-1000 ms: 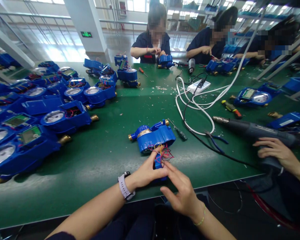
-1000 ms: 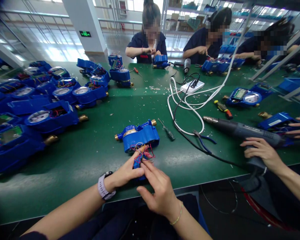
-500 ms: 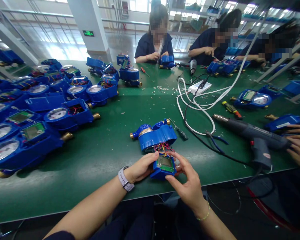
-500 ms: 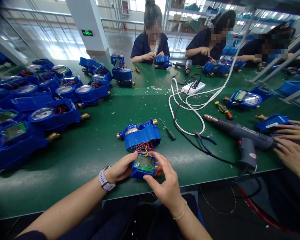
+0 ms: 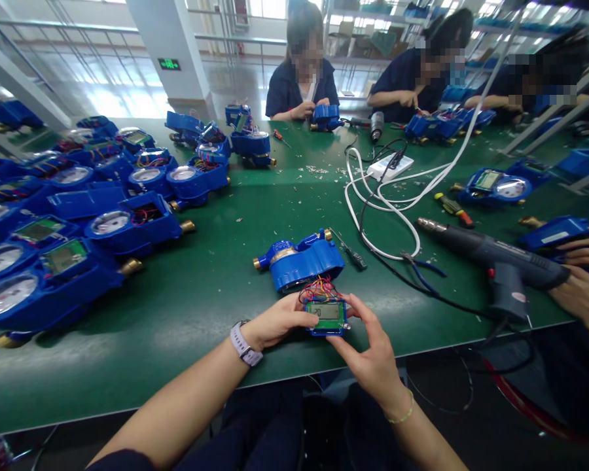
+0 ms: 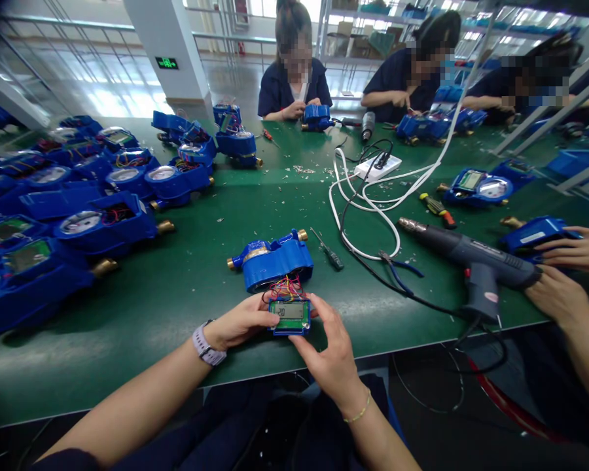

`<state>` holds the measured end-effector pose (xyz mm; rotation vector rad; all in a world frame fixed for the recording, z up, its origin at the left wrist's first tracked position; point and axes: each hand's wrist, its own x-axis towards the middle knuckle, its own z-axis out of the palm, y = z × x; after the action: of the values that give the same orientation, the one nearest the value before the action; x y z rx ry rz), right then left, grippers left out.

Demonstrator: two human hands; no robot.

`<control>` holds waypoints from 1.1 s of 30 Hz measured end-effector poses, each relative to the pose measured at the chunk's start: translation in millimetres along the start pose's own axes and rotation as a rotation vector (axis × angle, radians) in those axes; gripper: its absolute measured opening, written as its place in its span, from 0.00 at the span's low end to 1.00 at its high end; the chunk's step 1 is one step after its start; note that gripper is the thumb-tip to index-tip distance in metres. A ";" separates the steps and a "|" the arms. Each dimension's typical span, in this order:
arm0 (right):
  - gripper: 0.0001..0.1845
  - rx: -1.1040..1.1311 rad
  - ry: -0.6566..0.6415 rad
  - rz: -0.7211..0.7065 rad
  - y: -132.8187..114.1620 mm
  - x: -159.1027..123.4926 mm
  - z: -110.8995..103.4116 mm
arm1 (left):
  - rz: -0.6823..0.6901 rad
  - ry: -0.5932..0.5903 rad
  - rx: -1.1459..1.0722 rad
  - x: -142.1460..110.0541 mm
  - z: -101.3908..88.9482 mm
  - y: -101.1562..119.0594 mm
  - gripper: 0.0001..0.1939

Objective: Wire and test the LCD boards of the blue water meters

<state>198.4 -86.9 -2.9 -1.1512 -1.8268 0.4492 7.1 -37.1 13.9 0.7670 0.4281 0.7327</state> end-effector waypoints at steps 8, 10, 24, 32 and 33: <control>0.35 -0.032 -0.001 -0.110 5.0 6.2 -2.7 | 0.028 0.023 0.047 0.7 -3.9 0.9 0.30; 0.36 -0.045 -0.001 -0.126 7.0 7.7 -3.5 | 0.033 0.029 0.072 1.1 -3.8 2.0 0.30; 0.37 -0.018 -0.053 -0.161 15.0 7.1 -5.6 | 0.060 0.138 0.209 3.7 -7.5 -4.1 0.23; 0.33 0.074 -0.142 0.017 17.7 12.0 -19.4 | 0.008 0.042 0.367 4.4 -11.5 -1.1 0.28; 0.31 0.088 -0.152 0.027 17.5 12.2 -20.5 | -0.006 0.044 0.366 4.5 -11.7 -1.1 0.29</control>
<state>222.8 -70.9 1.9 -1.1083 -1.9030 0.6414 3.7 -29.0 5.0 1.0938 0.6140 0.6746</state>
